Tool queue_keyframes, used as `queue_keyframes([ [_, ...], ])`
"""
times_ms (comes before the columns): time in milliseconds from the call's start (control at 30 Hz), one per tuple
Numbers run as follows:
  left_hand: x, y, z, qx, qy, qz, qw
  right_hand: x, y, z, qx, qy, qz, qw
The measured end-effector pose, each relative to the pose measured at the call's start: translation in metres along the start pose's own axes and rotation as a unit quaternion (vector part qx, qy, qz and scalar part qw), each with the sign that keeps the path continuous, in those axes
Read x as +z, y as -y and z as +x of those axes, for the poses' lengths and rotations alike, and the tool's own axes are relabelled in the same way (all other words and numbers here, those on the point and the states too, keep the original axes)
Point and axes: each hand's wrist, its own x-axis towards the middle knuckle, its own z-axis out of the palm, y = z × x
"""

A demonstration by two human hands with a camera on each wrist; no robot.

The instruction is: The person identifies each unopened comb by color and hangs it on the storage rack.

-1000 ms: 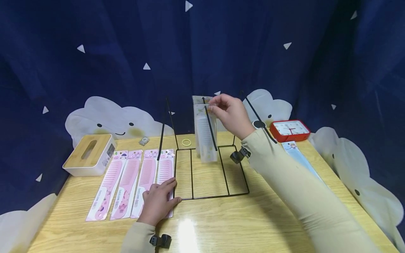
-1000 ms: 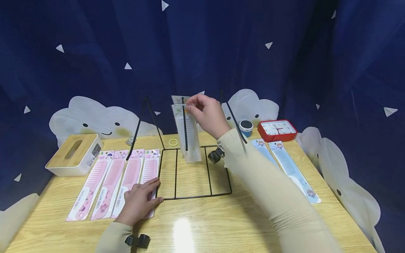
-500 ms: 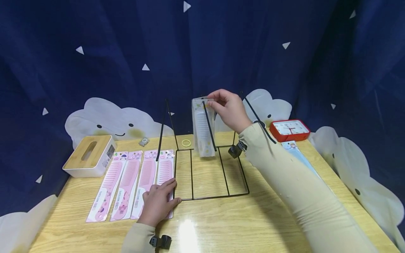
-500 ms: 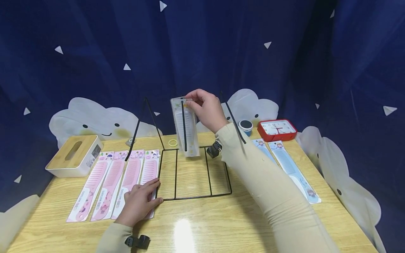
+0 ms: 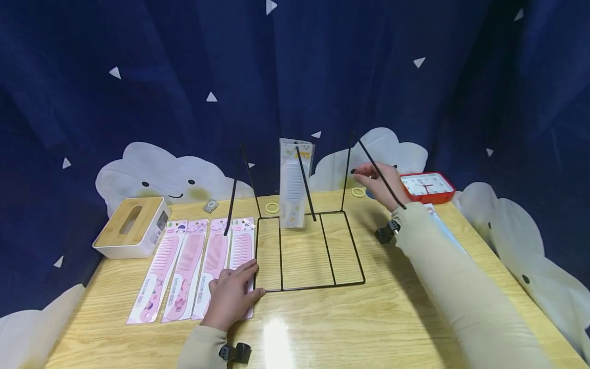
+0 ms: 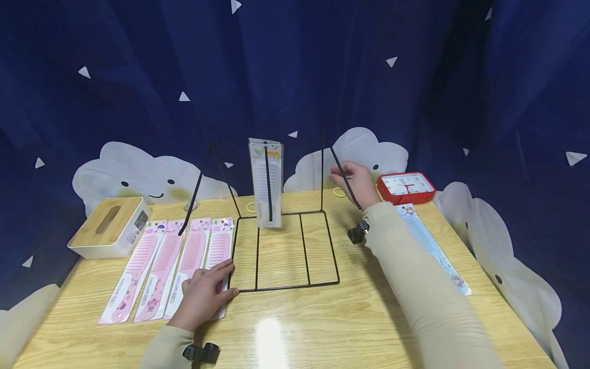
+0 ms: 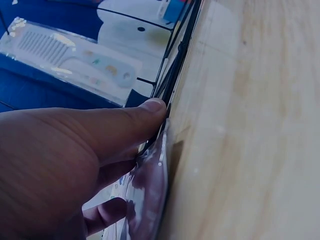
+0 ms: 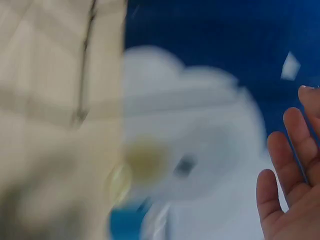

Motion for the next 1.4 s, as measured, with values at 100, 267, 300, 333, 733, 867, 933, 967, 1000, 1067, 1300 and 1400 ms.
queue_keyframes([
  [100,-0.001,0.0,0.001,0.0,-0.001,0.003,1.0,-0.016,-0.042,-0.004,0.051,-0.003,-0.041,0.998],
  [267,0.0,0.002,0.002,0.001,0.001,0.014,0.9999,-0.036,-0.107,-0.016,0.112,0.05,-0.104,0.987],
  [300,0.0,0.002,0.002,0.001,0.003,0.015,0.9999,-0.038,-0.117,-0.018,0.122,0.069,-0.123,0.983],
  [333,0.0,0.003,0.002,0.001,0.005,0.016,0.9999,-0.039,-0.124,-0.02,0.127,0.088,-0.143,0.978],
  [733,0.0,0.003,0.001,0.004,-0.003,0.018,0.9998,-0.043,-0.124,-0.017,0.122,0.204,-0.294,0.926],
  [867,0.001,0.003,0.001,0.005,-0.004,0.013,0.9999,-0.041,-0.123,-0.015,0.136,0.207,-0.306,0.919],
  [933,0.002,0.003,0.001,0.006,-0.004,0.012,0.9999,-0.04,-0.128,-0.017,0.133,0.194,-0.308,0.922],
  [967,0.002,0.003,0.001,0.007,-0.004,0.011,0.9999,-0.039,-0.131,-0.018,0.129,0.187,-0.306,0.925],
  [1000,0.002,0.003,0.0,0.007,-0.004,0.011,0.9999,-0.038,-0.134,-0.02,0.127,0.179,-0.303,0.927],
  [1067,0.002,0.003,0.0,0.008,-0.004,0.01,0.9999,-0.037,-0.138,-0.022,0.126,0.168,-0.291,0.933],
  [1300,0.002,0.001,0.0,0.021,-0.008,0.008,0.9997,-0.052,-0.147,-0.026,0.146,0.193,-0.304,0.921],
  [1400,0.001,0.001,-0.001,0.016,-0.009,0.008,0.9998,-0.055,-0.151,-0.027,0.147,0.213,-0.322,0.911],
])
